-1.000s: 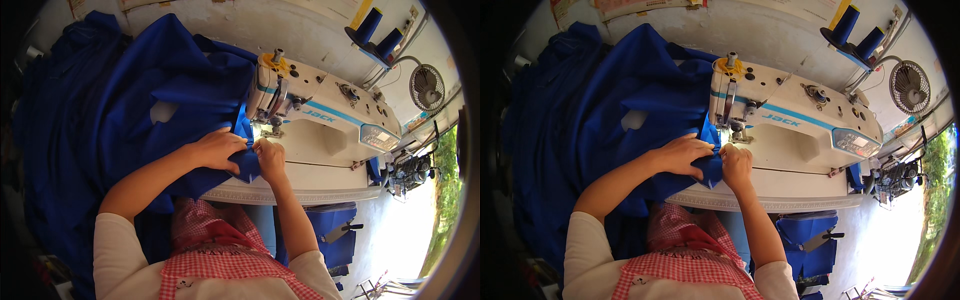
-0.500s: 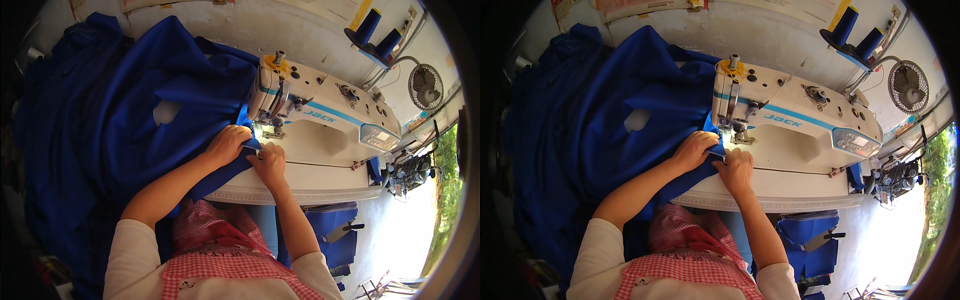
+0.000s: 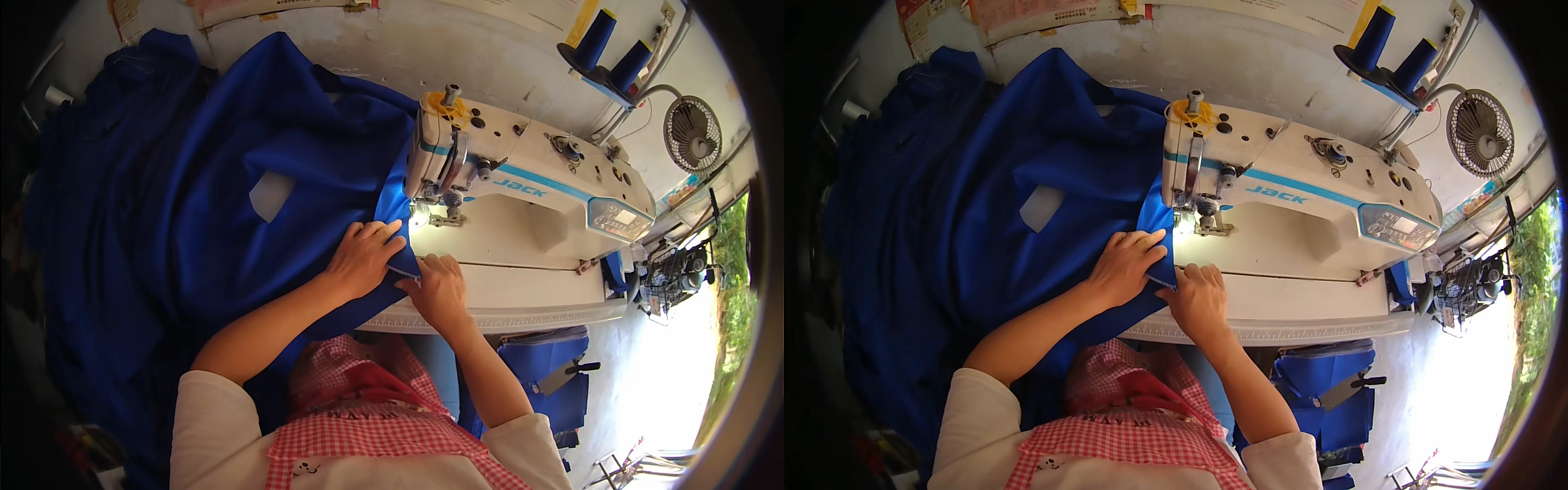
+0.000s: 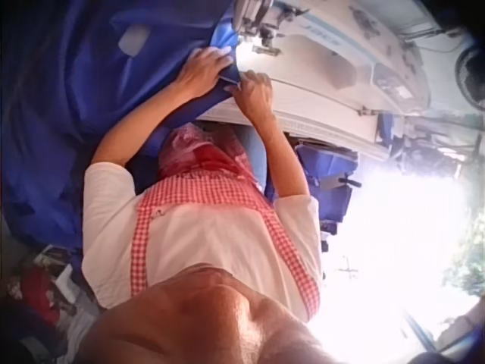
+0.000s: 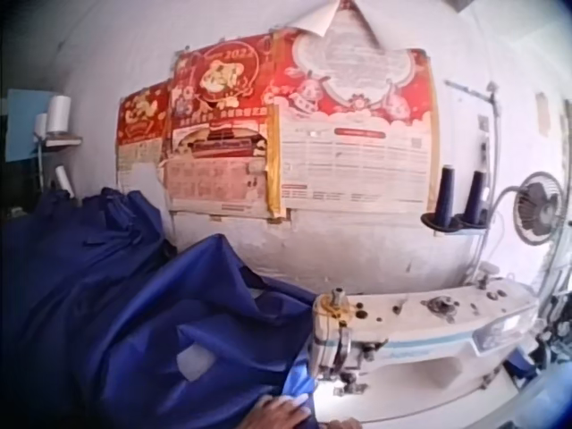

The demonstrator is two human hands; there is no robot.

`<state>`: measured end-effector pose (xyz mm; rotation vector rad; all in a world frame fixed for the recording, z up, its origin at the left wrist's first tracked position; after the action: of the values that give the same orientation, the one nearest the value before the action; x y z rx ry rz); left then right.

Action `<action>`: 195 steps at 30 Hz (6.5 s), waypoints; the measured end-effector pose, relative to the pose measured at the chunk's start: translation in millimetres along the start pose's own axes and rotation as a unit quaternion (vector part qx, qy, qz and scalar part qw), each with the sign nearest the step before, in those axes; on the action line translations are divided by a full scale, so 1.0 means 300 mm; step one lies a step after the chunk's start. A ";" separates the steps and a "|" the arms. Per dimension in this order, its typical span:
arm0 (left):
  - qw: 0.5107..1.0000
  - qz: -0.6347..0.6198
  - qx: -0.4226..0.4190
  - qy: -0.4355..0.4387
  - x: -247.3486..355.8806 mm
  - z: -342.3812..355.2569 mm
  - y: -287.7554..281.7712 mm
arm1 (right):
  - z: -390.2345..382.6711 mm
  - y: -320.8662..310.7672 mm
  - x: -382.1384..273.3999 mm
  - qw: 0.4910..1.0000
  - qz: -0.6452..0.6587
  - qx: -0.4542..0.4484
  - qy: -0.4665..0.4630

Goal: The person sews a large blue fabric using a sewing machine. They guide the fabric under the needle, stitch along edges, and periodically reposition the material to continue stitching different sections.

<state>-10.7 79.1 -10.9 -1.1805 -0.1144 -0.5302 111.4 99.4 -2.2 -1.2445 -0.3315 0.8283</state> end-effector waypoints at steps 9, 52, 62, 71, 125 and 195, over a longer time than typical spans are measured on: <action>0.983 -0.054 0.163 -0.068 -0.129 0.134 -0.009 | 0.002 -0.014 -0.013 1.000 0.022 0.019 0.008; 0.979 -0.124 0.133 -0.096 -0.232 0.238 0.052 | 0.066 0.020 0.036 1.000 0.014 0.001 0.017; 0.986 -0.130 0.099 0.035 -0.016 0.001 -0.011 | 0.066 0.031 0.046 0.999 0.021 0.008 0.029; 0.985 -0.126 0.080 0.084 -0.082 0.077 -0.012 | 0.130 0.041 0.056 0.998 -0.022 0.013 0.053; 0.990 -0.046 0.088 0.100 -0.182 0.193 0.002 | -0.256 0.632 -0.680 0.480 0.776 -0.308 0.268; 0.986 -0.118 0.095 0.076 0.203 -0.259 -0.010 | -0.284 -0.057 -0.053 0.981 0.034 0.192 0.007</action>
<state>26.5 -12.1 -17.0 -0.9423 -0.1725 -0.7986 161.3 27.2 -10.5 -0.9031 -0.1092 0.8942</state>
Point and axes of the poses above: each hand's wrist, its own z-axis towards the middle knuckle, its own y-axis out of the palm, x = y × z, the point moved 7 cm from there along z, towards the middle knuckle, and after that the axes turned 8 degrees about -z, right-handed, at the moved point
